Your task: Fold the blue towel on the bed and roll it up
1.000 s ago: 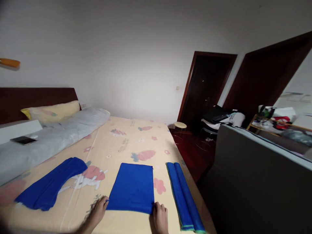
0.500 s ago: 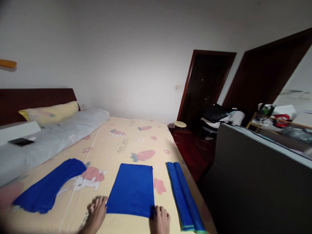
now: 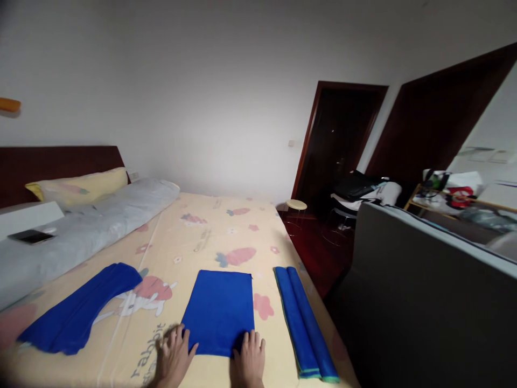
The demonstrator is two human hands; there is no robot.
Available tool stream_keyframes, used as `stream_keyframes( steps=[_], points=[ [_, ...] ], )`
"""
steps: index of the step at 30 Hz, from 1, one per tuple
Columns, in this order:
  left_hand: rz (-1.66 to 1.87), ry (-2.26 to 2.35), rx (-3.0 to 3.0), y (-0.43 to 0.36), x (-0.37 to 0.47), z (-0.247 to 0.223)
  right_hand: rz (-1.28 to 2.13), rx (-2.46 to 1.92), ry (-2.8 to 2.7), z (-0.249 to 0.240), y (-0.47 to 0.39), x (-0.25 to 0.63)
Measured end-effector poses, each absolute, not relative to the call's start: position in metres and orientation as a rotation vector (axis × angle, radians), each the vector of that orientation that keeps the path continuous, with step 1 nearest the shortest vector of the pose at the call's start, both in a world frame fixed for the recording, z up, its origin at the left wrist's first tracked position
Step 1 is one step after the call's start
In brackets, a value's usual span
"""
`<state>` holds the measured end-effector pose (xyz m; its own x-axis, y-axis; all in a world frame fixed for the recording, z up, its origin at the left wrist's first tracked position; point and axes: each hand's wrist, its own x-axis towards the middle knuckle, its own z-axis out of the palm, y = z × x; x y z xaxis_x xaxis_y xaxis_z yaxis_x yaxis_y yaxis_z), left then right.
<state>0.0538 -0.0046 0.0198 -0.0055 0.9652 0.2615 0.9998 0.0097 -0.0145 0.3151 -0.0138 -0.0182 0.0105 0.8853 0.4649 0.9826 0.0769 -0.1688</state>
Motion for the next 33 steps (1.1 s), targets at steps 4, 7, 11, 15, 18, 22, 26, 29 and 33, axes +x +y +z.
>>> stream_keyframes(
  steps=[4, 7, 11, 15, 18, 22, 26, 29, 33],
  points=[
    [-0.350, -1.811, -2.368, 0.003, 0.065, -0.018, -0.488, -1.591, -2.037, -0.042, -0.008, 0.287],
    [-0.450, -1.490, -2.608, 0.000, 0.074, -0.032, -0.474, -1.338, -2.091, -0.053, -0.012, 0.260],
    [-0.461, -1.354, -2.714, -0.014, 0.064, -0.023, -0.460, -1.260, -2.065, -0.049, -0.029, 0.261],
    [-0.360, -1.687, -2.609, -0.023, 0.025, -0.003, -0.441, -1.425, -2.120, -0.033, -0.053, 0.315],
    [-0.319, -1.747, -2.622, -0.022, 0.005, 0.003, -0.413, -1.524, -2.117, -0.027, -0.063, 0.351],
    [-0.363, -1.817, -2.505, -0.017, 0.008, -0.006, -0.392, -1.606, -2.068, -0.028, -0.058, 0.359],
    [-0.423, -1.945, -2.338, -0.013, 0.015, -0.016, -0.359, -1.752, -2.016, -0.030, -0.044, 0.351],
    [-0.465, -1.997, -2.199, -0.013, 0.014, -0.012, -0.428, -1.770, -1.979, -0.032, -0.037, 0.349],
    [-0.488, -1.931, -2.142, -0.013, 0.009, -0.006, -0.521, -1.605, -2.060, -0.033, -0.034, 0.351]
  ],
)
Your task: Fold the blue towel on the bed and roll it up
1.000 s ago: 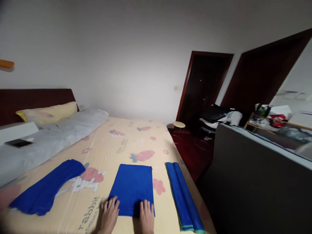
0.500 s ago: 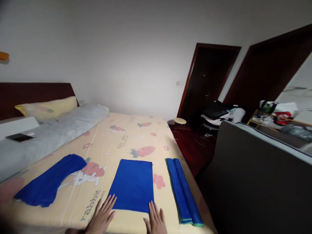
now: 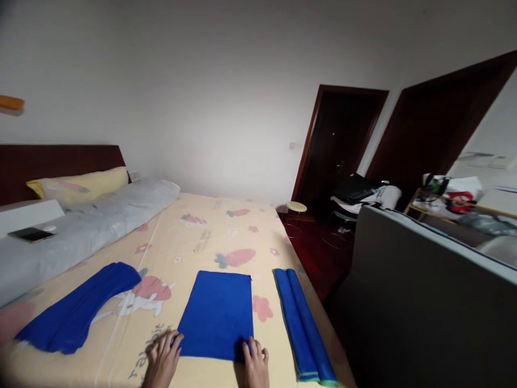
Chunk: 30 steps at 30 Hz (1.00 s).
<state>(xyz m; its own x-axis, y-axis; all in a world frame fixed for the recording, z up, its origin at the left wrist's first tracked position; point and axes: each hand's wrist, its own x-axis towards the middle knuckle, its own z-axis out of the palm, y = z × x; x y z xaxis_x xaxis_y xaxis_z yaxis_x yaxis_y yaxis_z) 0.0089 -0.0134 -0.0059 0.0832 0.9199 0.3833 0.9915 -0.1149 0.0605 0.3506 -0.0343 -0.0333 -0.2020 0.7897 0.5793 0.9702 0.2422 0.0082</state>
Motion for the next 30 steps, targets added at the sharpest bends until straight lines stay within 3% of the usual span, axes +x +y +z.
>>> stream_keyframes(
  steps=[9, 15, 20, 30],
  points=[
    [-0.622, -1.535, -2.387, -0.012, -0.043, -0.023, -0.290, -1.362, -2.304, -0.023, -0.048, 0.388],
    [-0.577, -1.757, -2.553, -0.010, -0.036, 0.021, -0.028, -1.595, -2.071, -0.001, -0.041, 0.370],
    [-0.489, -2.226, -2.386, 0.012, -0.018, 0.052, 0.261, -1.807, -1.818, 0.014, -0.022, 0.364],
    [-0.382, -2.356, -2.146, 0.038, 0.013, 0.044, 0.061, -1.916, -1.827, 0.016, 0.002, 0.352]
  ],
)
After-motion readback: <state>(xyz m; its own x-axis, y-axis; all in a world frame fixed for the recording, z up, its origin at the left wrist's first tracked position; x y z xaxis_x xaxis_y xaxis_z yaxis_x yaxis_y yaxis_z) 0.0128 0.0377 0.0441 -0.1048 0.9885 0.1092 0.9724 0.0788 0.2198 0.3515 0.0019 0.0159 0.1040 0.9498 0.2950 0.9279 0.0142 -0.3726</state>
